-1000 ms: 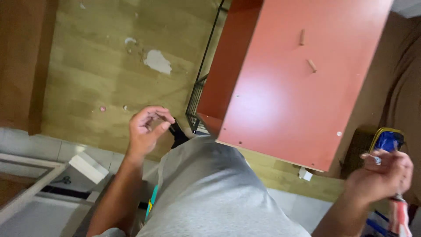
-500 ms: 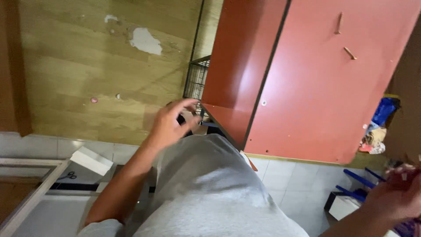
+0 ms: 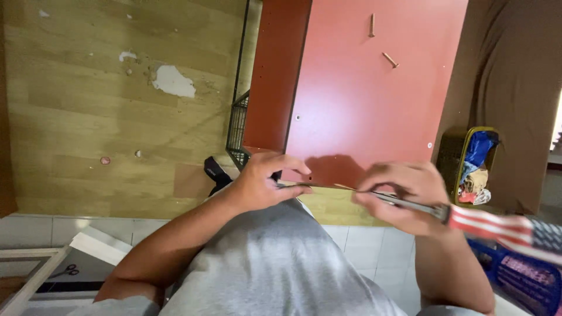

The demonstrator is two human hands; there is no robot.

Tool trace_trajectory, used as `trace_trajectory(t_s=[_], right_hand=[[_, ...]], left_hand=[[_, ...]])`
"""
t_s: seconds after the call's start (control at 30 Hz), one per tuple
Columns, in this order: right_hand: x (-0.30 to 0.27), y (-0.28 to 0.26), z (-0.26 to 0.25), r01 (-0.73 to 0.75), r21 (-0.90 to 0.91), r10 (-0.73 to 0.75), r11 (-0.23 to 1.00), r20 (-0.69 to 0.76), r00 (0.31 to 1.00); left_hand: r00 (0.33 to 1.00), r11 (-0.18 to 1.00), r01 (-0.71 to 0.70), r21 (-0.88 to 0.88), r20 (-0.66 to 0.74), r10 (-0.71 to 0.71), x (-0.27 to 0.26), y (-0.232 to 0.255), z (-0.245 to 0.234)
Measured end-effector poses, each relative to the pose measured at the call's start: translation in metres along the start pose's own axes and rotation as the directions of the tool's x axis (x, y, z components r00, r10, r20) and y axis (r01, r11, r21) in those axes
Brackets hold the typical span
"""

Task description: The person attaches a reddish-brown wooden panel to a black metal frame using a screwdriver and several screws. They position the panel, insert screws into pre-drilled holes, and tighten them one by one.

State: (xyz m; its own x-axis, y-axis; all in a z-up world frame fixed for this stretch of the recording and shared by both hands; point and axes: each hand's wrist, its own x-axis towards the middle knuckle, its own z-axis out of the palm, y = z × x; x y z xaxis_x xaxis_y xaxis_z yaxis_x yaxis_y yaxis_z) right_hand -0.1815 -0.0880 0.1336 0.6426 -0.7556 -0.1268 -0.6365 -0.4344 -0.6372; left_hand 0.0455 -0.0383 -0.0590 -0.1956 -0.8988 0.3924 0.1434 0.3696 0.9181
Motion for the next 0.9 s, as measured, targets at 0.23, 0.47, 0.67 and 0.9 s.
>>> trace_trajectory(t_s=[0.23, 0.47, 0.67, 0.9], right_hand=[[0.034, 0.016, 0.007, -0.061, 0.187, 0.020, 0.980, 0.212, 0.977], [0.051, 0.009, 0.003, 0.088, 0.140, -0.124, 0.986, 0.277, 0.953], [0.063, 0.001, 0.000, 0.046, 0.132, -0.095, 0.990, 0.395, 0.914], [0.074, -0.002, 0.006, 0.079, 0.091, -0.114, 0.993, 0.483, 0.868]], left_hand=[[0.997, 0.999, 0.052, -0.003, -0.049, -0.052, 0.004, 0.003, 0.002], [0.993, 0.997, 0.070, -0.028, -0.088, -0.072, 0.003, -0.004, 0.004], [0.994, 0.998, 0.060, -0.020, -0.090, -0.062, 0.004, -0.002, 0.003], [0.991, 0.999, 0.029, 0.031, -0.128, -0.025, 0.002, -0.007, 0.005]])
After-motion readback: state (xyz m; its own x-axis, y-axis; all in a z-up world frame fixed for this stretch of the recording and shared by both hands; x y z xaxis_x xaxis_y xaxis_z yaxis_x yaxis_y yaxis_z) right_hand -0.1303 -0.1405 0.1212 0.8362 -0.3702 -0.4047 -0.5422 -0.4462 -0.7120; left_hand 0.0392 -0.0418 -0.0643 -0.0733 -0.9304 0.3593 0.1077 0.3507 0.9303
